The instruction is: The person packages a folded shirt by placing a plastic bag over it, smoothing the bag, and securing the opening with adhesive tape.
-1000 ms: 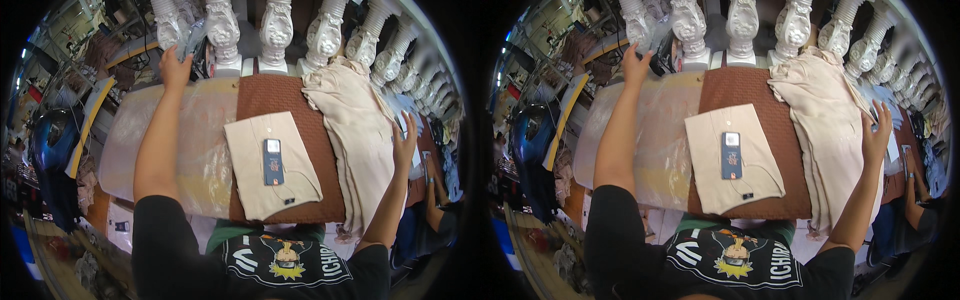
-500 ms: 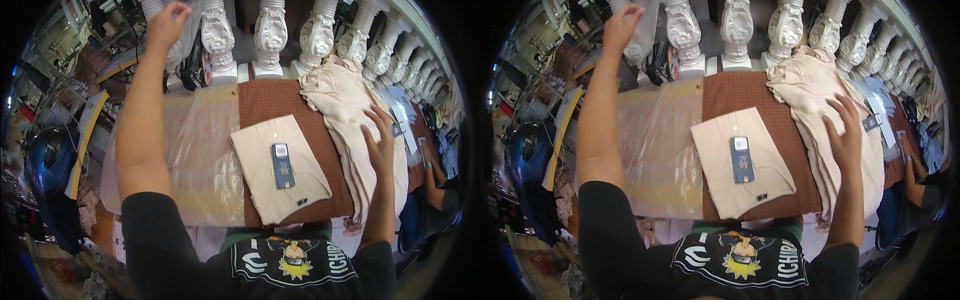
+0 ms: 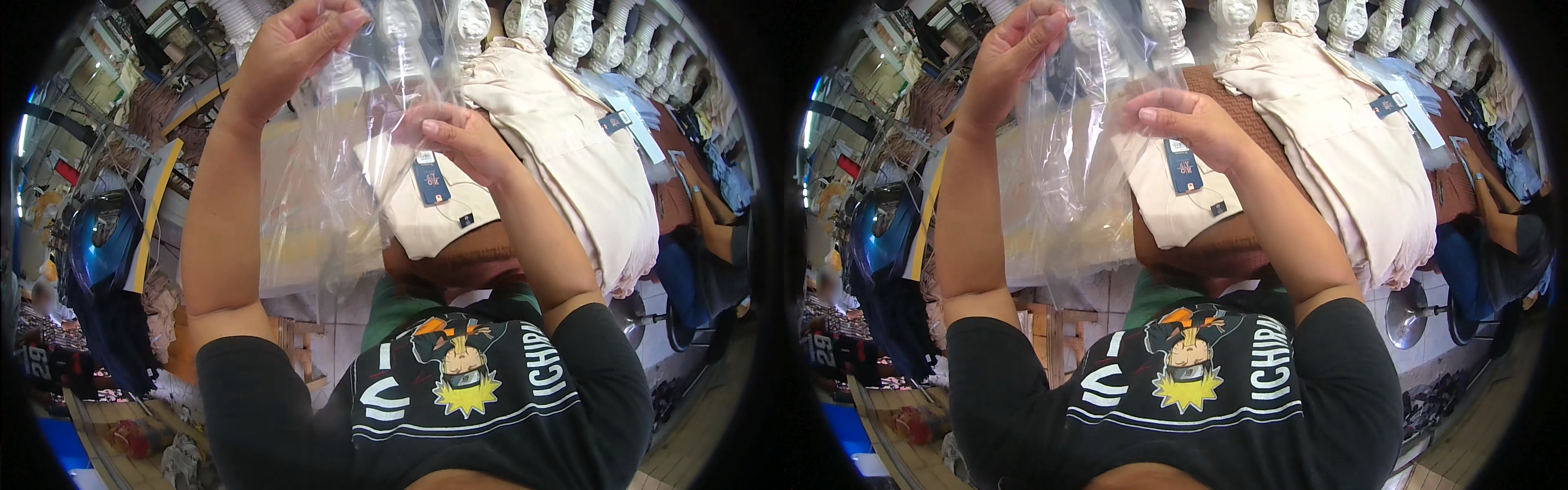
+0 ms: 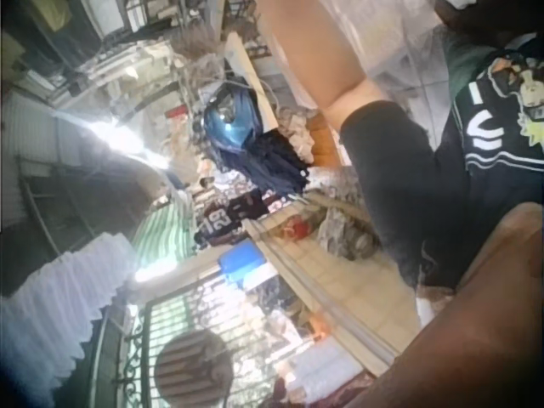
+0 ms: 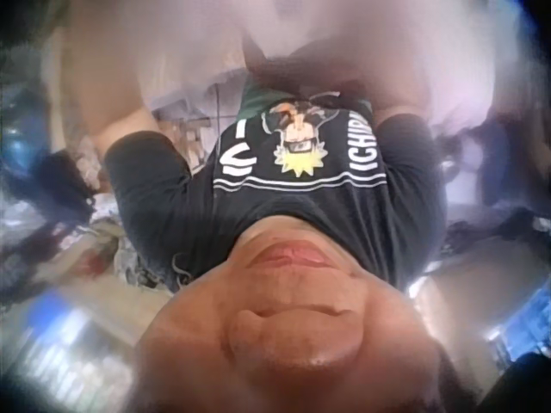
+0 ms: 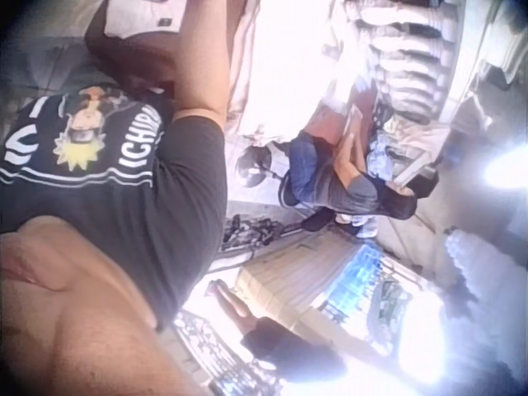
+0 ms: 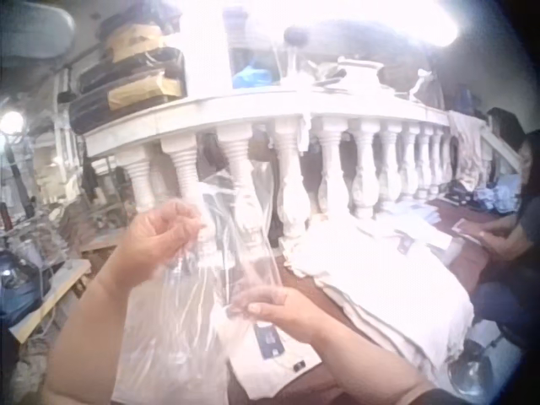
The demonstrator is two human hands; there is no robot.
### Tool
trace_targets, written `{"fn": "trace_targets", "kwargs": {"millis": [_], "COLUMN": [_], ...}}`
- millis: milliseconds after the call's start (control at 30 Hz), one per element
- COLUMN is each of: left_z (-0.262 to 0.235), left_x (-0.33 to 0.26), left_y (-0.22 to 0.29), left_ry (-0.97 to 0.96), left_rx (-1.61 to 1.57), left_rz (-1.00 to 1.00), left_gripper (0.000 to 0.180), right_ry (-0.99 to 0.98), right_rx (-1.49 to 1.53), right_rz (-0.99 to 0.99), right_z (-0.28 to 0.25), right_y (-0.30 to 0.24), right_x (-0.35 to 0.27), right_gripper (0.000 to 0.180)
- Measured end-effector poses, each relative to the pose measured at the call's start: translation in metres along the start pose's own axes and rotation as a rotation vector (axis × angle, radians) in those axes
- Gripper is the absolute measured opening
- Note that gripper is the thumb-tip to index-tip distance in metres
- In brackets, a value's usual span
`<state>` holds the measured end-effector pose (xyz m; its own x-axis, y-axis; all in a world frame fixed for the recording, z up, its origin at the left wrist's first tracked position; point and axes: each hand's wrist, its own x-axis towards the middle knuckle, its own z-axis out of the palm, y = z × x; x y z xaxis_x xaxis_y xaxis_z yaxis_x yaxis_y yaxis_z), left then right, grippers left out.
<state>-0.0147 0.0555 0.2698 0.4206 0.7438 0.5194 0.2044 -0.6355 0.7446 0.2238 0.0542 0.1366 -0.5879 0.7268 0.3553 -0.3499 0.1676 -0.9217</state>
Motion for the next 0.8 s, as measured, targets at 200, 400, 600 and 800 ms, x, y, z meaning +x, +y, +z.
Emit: {"fn": "trace_targets", "kwargs": {"millis": [200,400,600,800], "left_z": [0.007,0.018,0.021,0.015], "left_x": [-0.03,-0.038,-0.046,-0.05], "left_y": [-0.011,-0.014,-0.014,-0.012], "left_ry": [0.095,0.087,0.034,-0.182], "left_rx": [0.117,0.078,0.086,0.201], "left_rz": [-0.265,-0.366,-0.345,-0.265], "left_gripper": [0.034,0.035,0.032,0.029], "right_ry": [0.41,0.7,0.5,0.079], "right_rx": [-0.304,-0.59,-0.648,0.311], "right_rz": [-0.181,-0.283,-0.108,0.316], "right_z": [0.001,-0.003,-0.01,0.013], "right_y": [-0.022,-0.04,-0.041,-0.031], "right_x": [-0.028,-0.04,-0.031,-0.026], "right_gripper": [0.024,0.025,0.046,0.071]}}
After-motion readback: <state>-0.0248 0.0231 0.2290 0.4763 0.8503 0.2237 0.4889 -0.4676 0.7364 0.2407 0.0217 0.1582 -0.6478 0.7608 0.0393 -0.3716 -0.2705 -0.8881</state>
